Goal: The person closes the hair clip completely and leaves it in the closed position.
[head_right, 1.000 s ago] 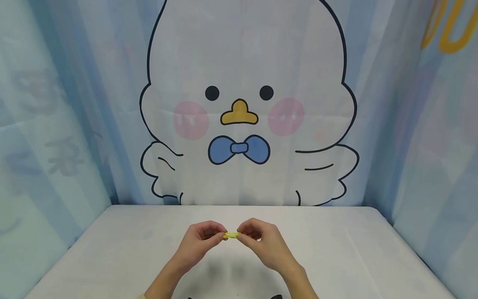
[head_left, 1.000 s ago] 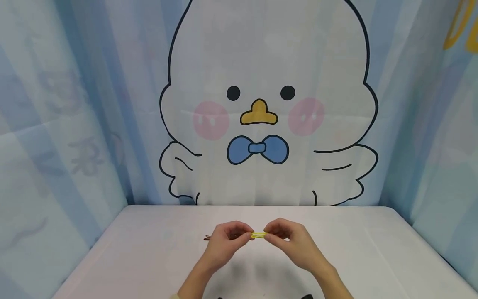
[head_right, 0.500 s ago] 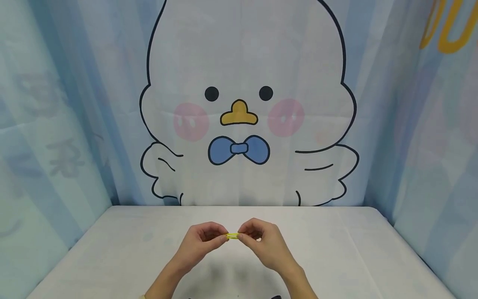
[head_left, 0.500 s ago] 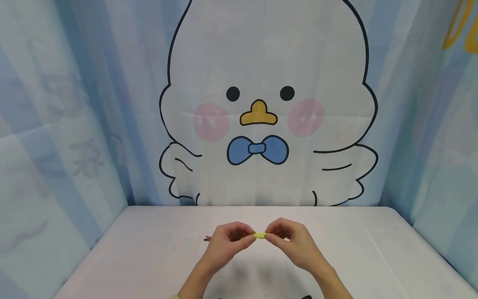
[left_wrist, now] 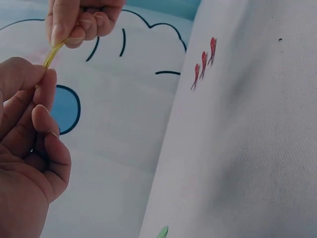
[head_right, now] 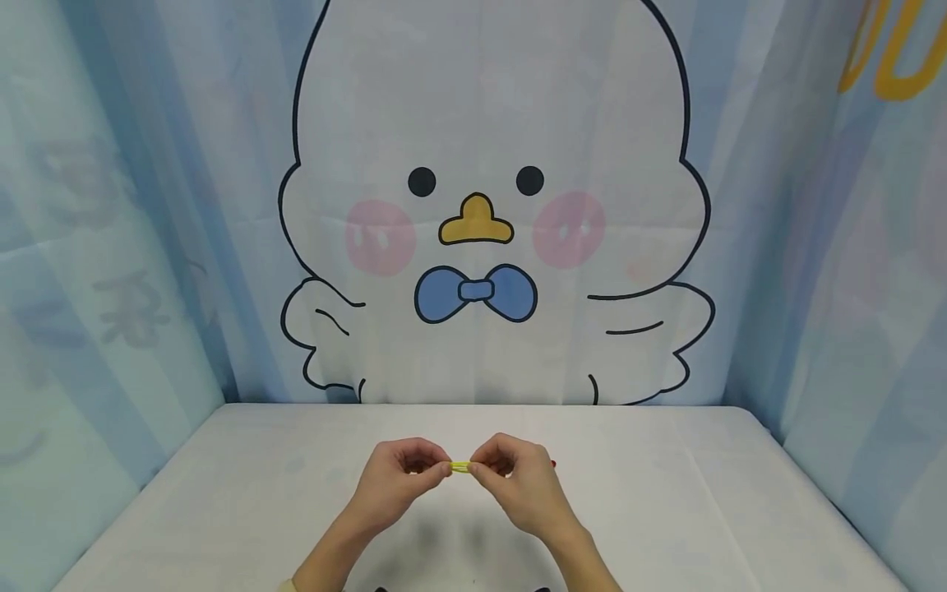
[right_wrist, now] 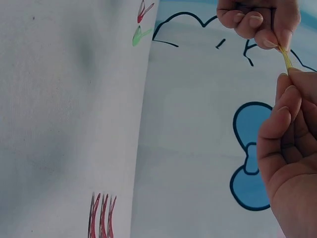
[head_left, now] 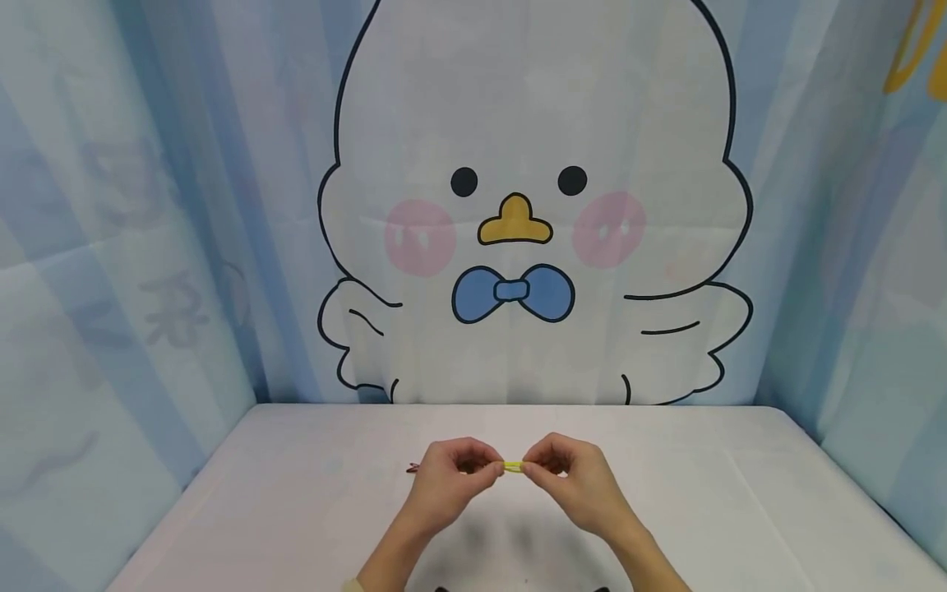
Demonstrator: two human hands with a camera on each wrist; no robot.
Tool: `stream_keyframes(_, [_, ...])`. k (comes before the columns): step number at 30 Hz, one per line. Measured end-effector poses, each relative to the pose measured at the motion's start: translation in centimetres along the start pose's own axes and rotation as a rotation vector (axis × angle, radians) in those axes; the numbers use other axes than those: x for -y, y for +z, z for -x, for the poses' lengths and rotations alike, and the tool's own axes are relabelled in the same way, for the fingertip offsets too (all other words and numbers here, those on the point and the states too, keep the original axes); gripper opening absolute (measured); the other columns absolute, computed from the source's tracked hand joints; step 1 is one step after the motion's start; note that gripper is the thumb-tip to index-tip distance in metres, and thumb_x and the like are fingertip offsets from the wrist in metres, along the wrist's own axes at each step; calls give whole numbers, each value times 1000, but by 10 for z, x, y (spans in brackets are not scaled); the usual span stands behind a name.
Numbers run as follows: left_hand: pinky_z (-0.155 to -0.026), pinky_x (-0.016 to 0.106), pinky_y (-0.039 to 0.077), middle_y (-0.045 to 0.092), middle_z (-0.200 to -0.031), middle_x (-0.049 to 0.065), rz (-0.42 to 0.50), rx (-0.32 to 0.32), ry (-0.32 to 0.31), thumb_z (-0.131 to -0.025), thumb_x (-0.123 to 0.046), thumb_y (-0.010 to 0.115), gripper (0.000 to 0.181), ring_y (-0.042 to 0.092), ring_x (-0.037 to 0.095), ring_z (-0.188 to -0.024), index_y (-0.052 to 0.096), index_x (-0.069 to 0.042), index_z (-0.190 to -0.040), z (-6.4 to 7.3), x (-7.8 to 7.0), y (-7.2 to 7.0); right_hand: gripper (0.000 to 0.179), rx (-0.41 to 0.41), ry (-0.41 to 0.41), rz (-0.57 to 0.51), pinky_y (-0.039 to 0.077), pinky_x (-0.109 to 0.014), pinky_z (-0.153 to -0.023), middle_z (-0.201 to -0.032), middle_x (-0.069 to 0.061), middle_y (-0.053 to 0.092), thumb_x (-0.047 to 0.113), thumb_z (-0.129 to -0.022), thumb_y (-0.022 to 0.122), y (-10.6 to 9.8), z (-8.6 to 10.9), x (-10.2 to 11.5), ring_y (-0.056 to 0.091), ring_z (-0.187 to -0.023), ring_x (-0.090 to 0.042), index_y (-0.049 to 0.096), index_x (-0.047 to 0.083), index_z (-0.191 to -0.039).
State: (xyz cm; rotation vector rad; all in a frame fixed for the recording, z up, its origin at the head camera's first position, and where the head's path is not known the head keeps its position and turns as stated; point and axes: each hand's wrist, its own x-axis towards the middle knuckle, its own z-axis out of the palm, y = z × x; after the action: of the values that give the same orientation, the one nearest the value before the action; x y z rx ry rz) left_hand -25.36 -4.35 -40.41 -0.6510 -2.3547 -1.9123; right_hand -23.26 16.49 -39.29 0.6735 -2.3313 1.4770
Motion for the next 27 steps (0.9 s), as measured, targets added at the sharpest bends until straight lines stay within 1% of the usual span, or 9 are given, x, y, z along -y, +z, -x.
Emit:
stream_keyframes(7, [-60, 24, 45, 65, -77, 0, -65, -29, -19, -88, -5, 76, 3, 54, 17, -73, 75, -6, -91, 0, -2, 2, 7, 15, 33, -4, 48, -26, -58, -77, 4, 67, 4, -89, 75, 1, -1, -2, 57, -64, -9, 70, 3, -86])
stream_keyframes(9, [-60, 24, 45, 64, -76, 0, -77, -35, -25, -88, -3, 76, 4, 53, 17, -73, 75, -6, -90, 0, -2, 3, 6, 17, 37, 0, 48, -26, -58, -76, 4, 67, 3, -89, 75, 1, -1, -2, 57, -64, -8, 70, 4, -85])
stream_keyframes(13, [-60, 24, 46, 64, -75, -1, -100, -50, -30, -87, -2, 76, 5, 54, 17, -73, 75, -7, -89, 0, -2, 6, 9, 2, 14, 6, 47, -26, -57, -75, 4, 66, -1, -88, 75, 2, 0, -1, 56, -63, -8, 70, 6, -85])
stream_keyframes(17, [-59, 24, 46, 64, -75, -1, -116, -69, -39, -87, -2, 75, 6, 54, 17, -72, 75, -8, -88, 0, -2, 8, 12, -23, -5, 15, 47, -26, -56, -74, 4, 66, -2, -87, 75, 4, 0, -1, 55, -63, -7, 70, 8, -84])
stream_keyframes(23, [-61, 24, 49, 65, -76, -3, -153, -68, -36, -88, -2, 75, 6, 57, 15, -71, 75, -8, -87, 0, 0, 10, 16, -43, -16, 63, 48, -25, -58, -74, 8, 65, -4, -86, 75, 9, 1, -6, 56, -63, -6, 68, 10, -82])
stream_keyframes(27, [-64, 24, 51, 67, -79, -2, -120, -51, -47, -88, -4, 74, 2, 59, 16, -72, 74, -5, -91, -1, 1, 7, 14, -46, -43, 85, 51, -27, -59, -75, 9, 66, -3, -86, 76, 8, 1, -8, 58, -64, -6, 70, 9, -83])
